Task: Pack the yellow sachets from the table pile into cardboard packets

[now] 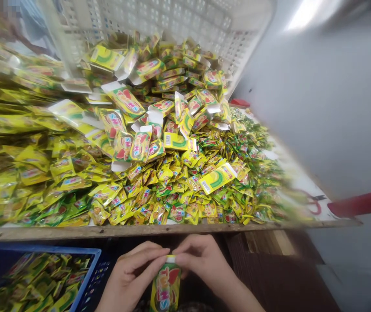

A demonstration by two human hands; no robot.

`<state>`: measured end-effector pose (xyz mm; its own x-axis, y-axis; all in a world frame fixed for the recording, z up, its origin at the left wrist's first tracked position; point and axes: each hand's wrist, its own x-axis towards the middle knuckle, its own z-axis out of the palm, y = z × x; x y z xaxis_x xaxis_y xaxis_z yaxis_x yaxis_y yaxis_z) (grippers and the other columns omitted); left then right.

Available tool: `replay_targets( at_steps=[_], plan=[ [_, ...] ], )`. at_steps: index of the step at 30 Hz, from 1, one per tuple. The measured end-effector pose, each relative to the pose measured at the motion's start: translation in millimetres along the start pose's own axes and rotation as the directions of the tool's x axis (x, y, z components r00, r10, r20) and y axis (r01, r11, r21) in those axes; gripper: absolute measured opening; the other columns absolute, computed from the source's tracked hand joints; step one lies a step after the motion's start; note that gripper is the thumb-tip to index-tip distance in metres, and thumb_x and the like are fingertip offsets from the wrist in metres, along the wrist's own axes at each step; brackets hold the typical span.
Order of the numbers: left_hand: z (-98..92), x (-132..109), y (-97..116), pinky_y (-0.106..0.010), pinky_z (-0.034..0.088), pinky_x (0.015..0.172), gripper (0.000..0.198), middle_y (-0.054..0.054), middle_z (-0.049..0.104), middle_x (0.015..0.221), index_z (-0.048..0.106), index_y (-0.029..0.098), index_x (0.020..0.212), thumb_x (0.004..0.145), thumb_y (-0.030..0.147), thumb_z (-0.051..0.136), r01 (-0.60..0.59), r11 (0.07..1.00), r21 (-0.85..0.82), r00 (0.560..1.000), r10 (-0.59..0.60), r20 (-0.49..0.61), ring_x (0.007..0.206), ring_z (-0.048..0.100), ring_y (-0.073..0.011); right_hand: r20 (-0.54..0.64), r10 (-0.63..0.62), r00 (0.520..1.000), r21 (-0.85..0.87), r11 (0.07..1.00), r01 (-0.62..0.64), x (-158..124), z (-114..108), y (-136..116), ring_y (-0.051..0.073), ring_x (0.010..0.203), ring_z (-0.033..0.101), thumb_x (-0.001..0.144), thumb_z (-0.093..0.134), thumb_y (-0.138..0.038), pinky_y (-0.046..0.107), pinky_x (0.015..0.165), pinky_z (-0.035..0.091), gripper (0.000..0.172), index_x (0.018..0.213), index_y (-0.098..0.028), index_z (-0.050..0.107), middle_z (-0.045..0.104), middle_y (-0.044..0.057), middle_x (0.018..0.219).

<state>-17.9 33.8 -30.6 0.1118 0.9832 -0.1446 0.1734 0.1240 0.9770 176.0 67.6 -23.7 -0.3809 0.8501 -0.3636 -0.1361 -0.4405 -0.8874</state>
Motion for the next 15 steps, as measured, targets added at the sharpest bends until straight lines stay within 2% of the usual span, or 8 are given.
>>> replay_targets(
  at_steps=[2,4,8,11,13,15],
  plan=[
    [-3.0,-2,-5,-0.029,0.053,0.082,0.02,-0.007,0.073,0.097,0.078,0.029,0.099,0.083,0.031,0.066,-0.066,0.997,0.045,0.998,0.065,0.021,0.093,0.067,-0.0251,0.008,-0.018,1.0,-0.039,0.999,0.018,-4,-2,3,0.014,0.057,0.062,0.062,0.084,-0.042,0.026,0.051,0.052,0.031,0.072,-0.014,0.073,0.067,0.003,0.07],
    [-3.0,-5,-9,-0.029,0.054,0.081,0.022,-0.007,0.074,0.1,0.078,0.03,0.098,0.078,0.03,0.071,-0.074,0.996,0.05,0.997,0.074,0.012,0.093,0.067,-0.0267,0.005,-0.073,0.997,-0.099,0.992,0.073,-9,-3,6,0.014,0.059,0.061,0.059,0.086,-0.038,0.025,0.052,0.051,0.03,0.074,-0.015,0.073,0.066,0.003,0.074],
    [5.2,-12,-13,-0.029,0.056,0.075,0.028,-0.008,0.076,0.096,0.079,0.03,0.096,0.069,0.03,0.079,-0.034,0.999,0.018,0.999,0.035,-0.041,0.088,0.07,-0.0284,0.0,-0.258,0.966,-0.272,0.93,0.248,-13,-3,12,0.013,0.066,0.059,0.059,0.087,-0.028,0.022,0.057,0.044,0.026,0.078,-0.018,0.073,0.065,0.002,0.08],
    [11.9,-16,-13,-0.03,0.057,0.076,0.038,-0.006,0.076,0.097,0.073,0.033,0.109,0.072,0.032,0.076,0.014,0.996,-0.089,0.994,-0.023,-0.107,0.086,0.07,-0.0267,0.005,-0.35,0.937,-0.343,0.879,0.33,-15,-2,18,0.013,0.069,0.058,0.067,0.083,-0.024,0.023,0.058,0.042,0.018,0.081,-0.02,0.072,0.065,0.002,0.083],
    [14.9,-17,-13,-0.03,0.057,0.074,0.039,-0.007,0.076,0.093,0.071,0.032,0.113,0.075,0.032,0.073,-0.001,0.993,-0.114,0.997,-0.009,-0.082,0.082,0.07,-0.0253,0.018,-0.401,0.916,-0.368,0.849,0.379,-18,-1,24,0.014,0.072,0.059,0.07,0.08,-0.021,0.024,0.062,0.044,0.013,0.081,-0.02,0.071,0.065,0.003,0.083],
    [17.5,-17,-13,-0.029,0.056,0.072,0.029,-0.008,0.075,0.088,0.075,0.03,0.105,0.077,0.03,0.071,-0.06,0.996,-0.07,0.998,0.059,-0.023,0.08,0.07,-0.025,0.044,-0.439,0.898,-0.394,0.818,0.419,-22,0,28,0.016,0.076,0.061,0.073,0.077,-0.019,0.026,0.066,0.046,0.01,0.082,-0.021,0.071,0.065,0.004,0.085]
  ],
)
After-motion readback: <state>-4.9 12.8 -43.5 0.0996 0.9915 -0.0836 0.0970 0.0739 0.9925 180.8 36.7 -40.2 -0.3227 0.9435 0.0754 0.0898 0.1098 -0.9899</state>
